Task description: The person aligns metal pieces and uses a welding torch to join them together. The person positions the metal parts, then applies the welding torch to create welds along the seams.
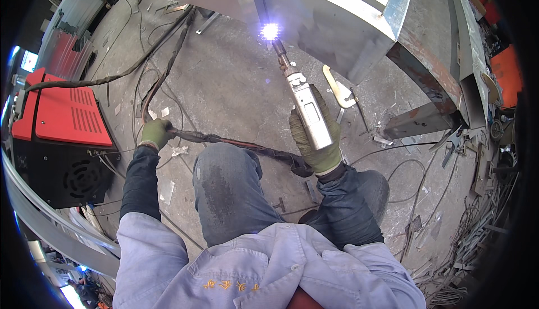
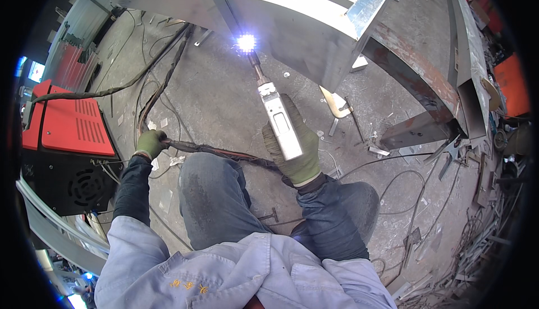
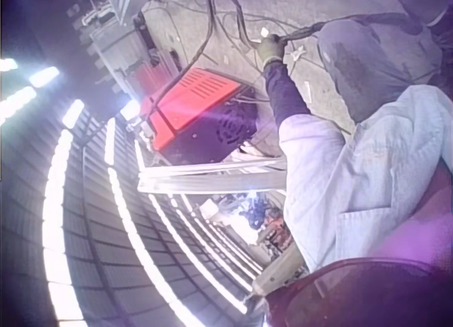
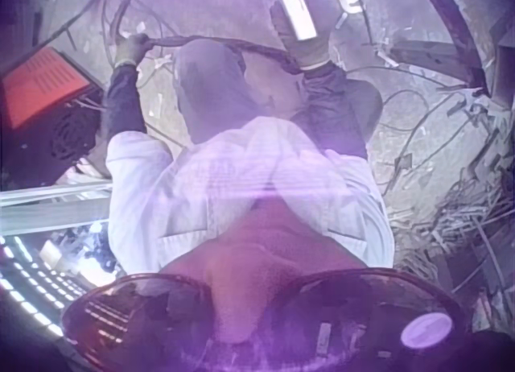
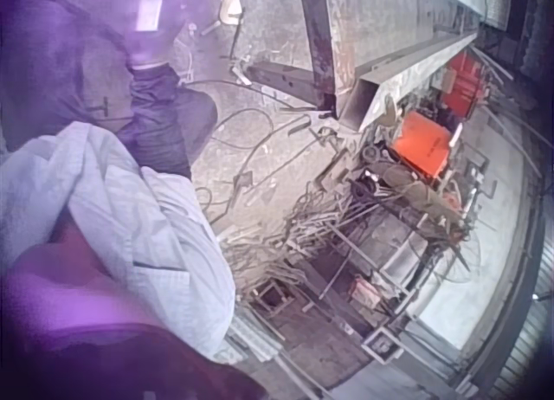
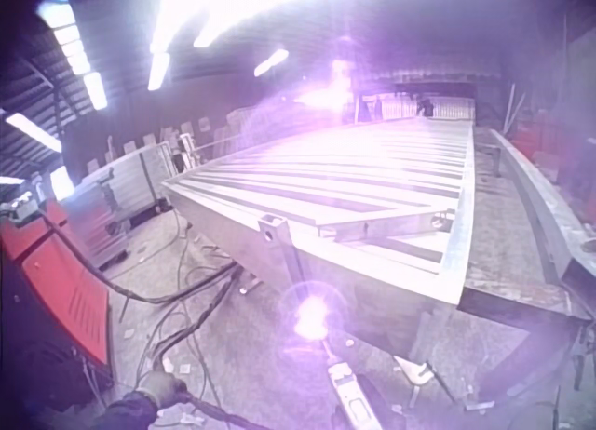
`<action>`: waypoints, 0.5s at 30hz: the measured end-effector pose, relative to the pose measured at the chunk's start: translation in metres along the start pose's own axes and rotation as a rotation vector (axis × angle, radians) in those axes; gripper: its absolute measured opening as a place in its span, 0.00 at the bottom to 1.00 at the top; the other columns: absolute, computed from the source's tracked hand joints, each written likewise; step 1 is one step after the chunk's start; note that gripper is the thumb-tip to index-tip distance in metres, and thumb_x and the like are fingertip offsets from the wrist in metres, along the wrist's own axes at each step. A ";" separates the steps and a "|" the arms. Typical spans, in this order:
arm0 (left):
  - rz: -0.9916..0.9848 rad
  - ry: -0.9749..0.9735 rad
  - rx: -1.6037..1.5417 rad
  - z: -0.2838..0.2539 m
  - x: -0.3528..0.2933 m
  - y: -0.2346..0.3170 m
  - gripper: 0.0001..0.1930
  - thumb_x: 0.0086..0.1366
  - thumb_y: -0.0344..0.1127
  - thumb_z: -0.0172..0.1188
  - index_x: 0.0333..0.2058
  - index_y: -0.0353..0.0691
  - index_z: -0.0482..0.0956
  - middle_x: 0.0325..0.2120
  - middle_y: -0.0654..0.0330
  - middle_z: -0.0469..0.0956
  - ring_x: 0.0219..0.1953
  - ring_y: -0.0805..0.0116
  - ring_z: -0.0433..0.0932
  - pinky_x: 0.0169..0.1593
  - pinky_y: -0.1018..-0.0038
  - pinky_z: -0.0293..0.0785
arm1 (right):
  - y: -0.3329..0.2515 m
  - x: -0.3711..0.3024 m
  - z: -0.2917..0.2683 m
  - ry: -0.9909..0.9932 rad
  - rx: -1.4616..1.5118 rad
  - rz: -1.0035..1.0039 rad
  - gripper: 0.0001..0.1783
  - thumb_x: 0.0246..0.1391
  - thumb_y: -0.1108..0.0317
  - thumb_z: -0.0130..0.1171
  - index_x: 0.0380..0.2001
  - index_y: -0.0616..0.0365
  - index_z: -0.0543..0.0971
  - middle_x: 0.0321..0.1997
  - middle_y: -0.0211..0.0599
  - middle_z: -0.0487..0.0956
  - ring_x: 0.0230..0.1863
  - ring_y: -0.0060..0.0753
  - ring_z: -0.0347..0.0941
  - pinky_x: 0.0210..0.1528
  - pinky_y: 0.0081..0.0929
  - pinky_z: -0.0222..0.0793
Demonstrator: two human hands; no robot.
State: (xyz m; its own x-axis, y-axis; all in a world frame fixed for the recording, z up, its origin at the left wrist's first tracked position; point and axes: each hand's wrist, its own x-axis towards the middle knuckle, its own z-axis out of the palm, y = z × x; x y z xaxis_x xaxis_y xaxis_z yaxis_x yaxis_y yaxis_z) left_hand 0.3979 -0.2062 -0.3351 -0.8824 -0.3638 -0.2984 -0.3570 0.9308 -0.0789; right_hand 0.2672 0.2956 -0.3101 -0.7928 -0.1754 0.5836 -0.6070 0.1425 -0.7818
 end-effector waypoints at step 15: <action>0.034 -0.068 0.257 0.071 -0.001 -0.021 0.16 0.58 0.52 0.79 0.40 0.51 0.94 0.41 0.54 0.91 0.49 0.48 0.89 0.54 0.52 0.81 | -0.036 -0.042 -0.044 -0.164 0.018 0.189 0.35 0.69 0.69 0.70 0.74 0.70 0.73 0.53 0.45 0.88 0.52 0.32 0.87 0.54 0.30 0.81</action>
State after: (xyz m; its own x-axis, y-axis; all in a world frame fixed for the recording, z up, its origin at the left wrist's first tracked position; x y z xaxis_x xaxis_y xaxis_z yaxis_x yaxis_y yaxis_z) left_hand 0.4278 -0.2230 -0.4010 -0.8667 -0.3373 -0.3674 -0.2308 0.9243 -0.3041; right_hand 0.3199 0.3402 -0.2967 -0.8721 -0.3028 0.3843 -0.4464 0.1709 -0.8784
